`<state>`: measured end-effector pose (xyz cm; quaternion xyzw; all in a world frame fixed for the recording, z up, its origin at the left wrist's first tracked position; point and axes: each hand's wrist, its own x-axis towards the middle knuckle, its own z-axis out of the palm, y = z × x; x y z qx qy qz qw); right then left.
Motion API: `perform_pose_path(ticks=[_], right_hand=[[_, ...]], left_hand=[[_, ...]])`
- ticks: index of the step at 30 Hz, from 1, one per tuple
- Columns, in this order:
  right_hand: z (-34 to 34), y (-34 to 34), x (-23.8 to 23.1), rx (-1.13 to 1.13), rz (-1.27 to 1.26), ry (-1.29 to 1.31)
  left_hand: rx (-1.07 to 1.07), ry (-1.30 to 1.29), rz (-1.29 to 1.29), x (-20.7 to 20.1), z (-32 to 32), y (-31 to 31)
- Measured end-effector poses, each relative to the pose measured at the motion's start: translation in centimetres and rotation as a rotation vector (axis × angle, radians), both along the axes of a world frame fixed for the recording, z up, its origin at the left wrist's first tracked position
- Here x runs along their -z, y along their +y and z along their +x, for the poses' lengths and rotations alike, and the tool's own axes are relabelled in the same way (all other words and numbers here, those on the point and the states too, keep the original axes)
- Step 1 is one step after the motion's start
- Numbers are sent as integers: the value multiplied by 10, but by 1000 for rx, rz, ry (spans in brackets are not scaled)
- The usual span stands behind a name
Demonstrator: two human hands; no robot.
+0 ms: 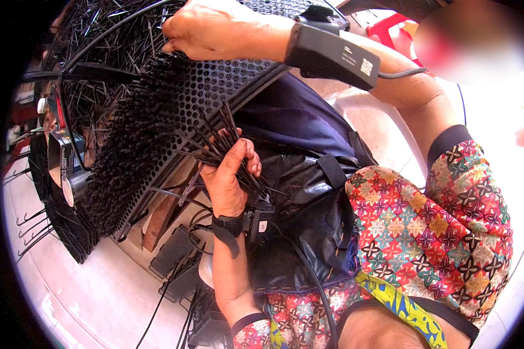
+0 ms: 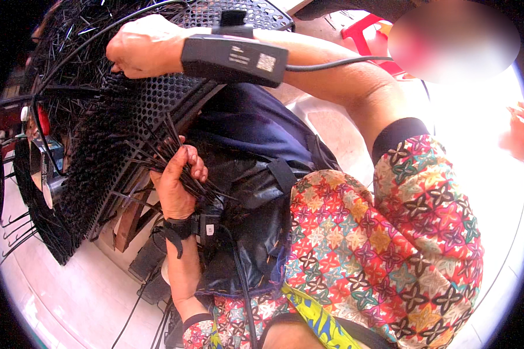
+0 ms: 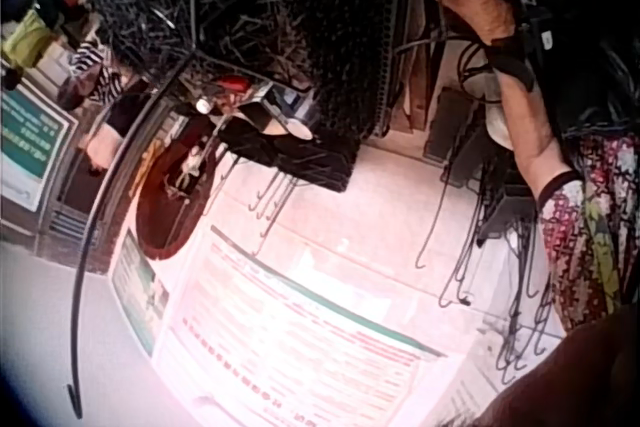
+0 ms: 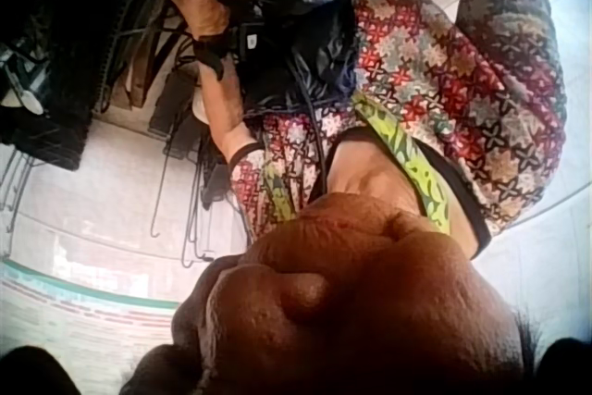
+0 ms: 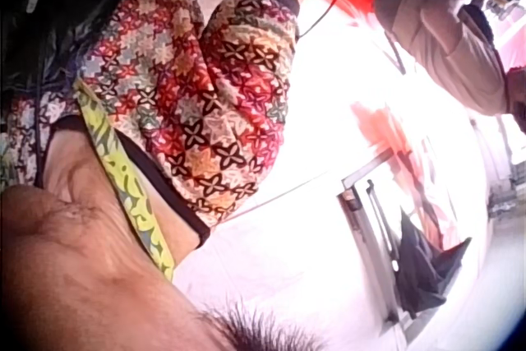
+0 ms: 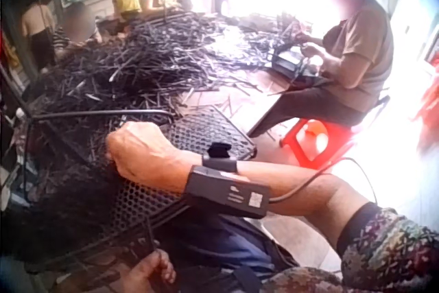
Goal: The person picks up black cable ties one at a time and inserts them into individual holes in a black plastic grid.
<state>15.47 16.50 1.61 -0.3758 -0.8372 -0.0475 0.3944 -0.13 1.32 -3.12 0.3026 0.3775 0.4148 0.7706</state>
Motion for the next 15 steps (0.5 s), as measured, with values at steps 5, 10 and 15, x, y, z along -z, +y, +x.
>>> perform_pose_path(ticks=[5, 10, 15], right_hand=[[-2, -8, -5, 53, -51, -38], [2, -54, -13, -27, -199, 122], [-7, -79, -6, -343, -640, 345]], left_hand=[[17, -21, 8, -5, 0, 0], [-5, -80, -40, -7, 2, 3], [-5, 27, 4, -19, 4, 2]])
